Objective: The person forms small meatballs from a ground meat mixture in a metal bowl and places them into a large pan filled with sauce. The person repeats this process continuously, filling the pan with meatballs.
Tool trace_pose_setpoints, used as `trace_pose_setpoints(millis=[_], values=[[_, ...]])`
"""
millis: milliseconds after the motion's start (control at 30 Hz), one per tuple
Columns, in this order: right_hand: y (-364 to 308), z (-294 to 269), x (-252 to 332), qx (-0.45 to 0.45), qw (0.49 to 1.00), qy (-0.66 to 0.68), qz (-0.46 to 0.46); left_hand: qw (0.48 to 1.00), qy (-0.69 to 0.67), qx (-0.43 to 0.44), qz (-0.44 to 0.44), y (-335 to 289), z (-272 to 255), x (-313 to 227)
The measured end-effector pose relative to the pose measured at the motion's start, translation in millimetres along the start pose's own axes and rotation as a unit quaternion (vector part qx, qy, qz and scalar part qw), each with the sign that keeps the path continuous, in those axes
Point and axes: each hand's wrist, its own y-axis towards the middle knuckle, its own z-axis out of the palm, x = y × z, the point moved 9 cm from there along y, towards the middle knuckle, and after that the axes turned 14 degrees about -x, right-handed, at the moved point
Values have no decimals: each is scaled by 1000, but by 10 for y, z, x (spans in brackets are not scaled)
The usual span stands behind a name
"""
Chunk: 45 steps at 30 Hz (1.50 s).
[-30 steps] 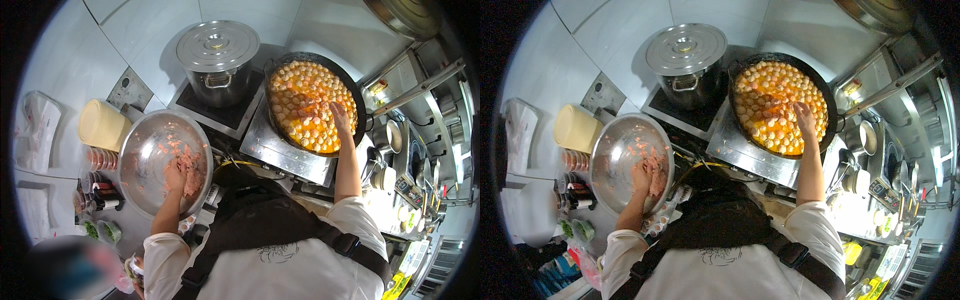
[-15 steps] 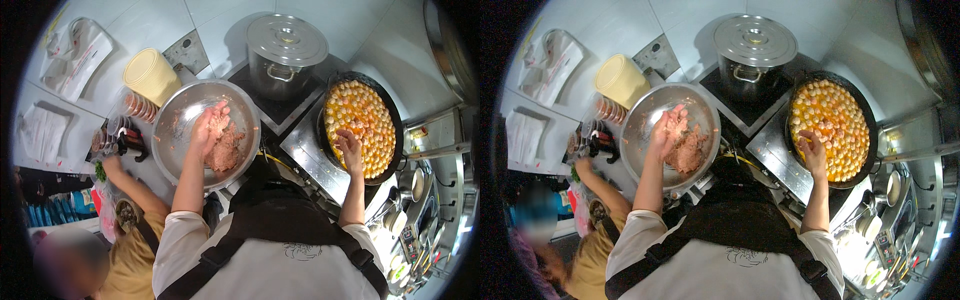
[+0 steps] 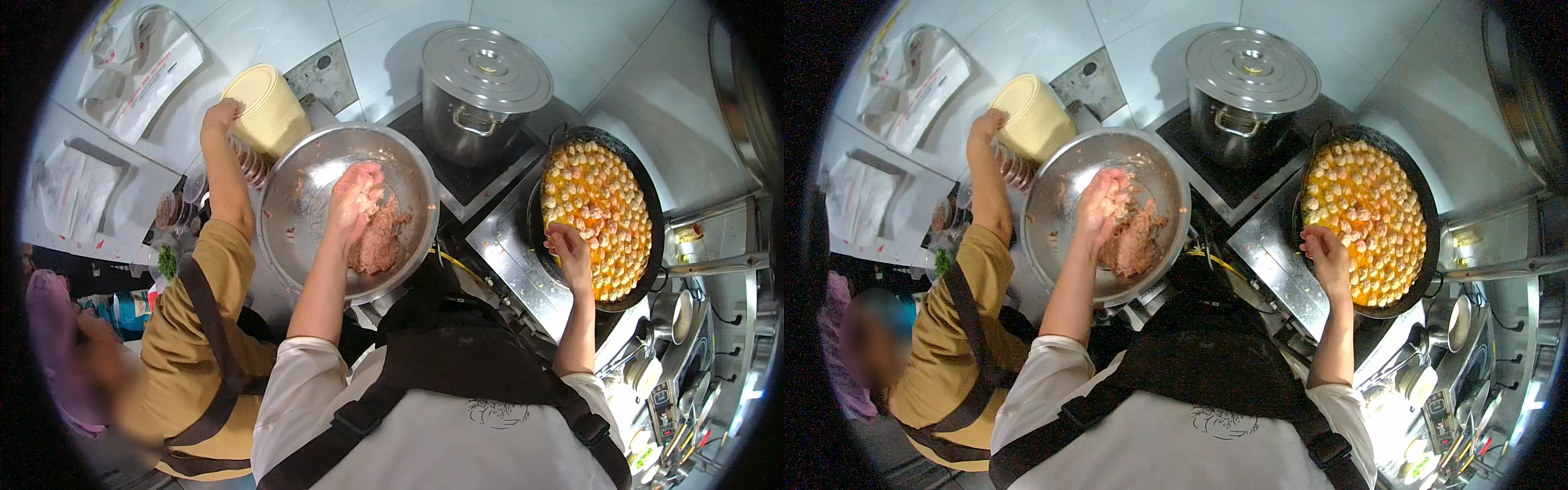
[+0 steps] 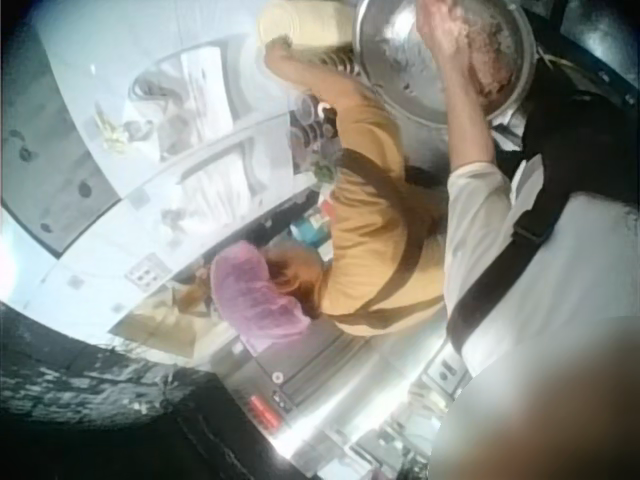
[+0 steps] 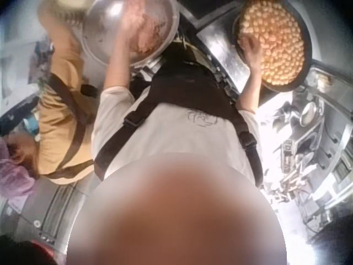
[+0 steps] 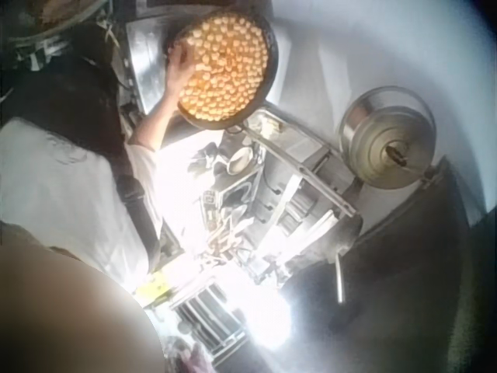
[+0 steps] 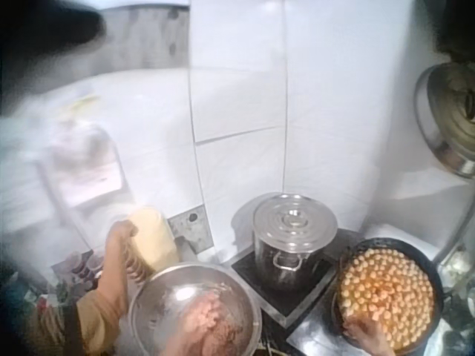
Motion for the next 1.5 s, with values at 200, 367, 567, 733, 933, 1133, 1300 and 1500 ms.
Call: trace_pose_setpoints(millis=[200,367,567,733,933,1133,1300,1500], values=[[-23,20,-44,3,1000,12,6,989,73,-15,126,-38,119,-15],[-48,-14,3,1,1000,-19,-5,998,-35,42,3,-106,259,-47],[-23,347,336,47,998,-40,1,975,191,-2,109,-72,149,-63],[-204,1266,1280,126,974,15,-187,865,263,190,382,-392,641,-14],[-416,1907,1909,122,916,-36,-381,832,428,200,290,-467,689,297],[-93,1891,778,220,969,99,54,696,616,252,271,-572,571,719],[208,414,-253,11,888,409,208,634,650,243,342,-527,148,490],[156,-1482,-932,-213,951,68,216,581,650,391,294,-636,-212,878]])
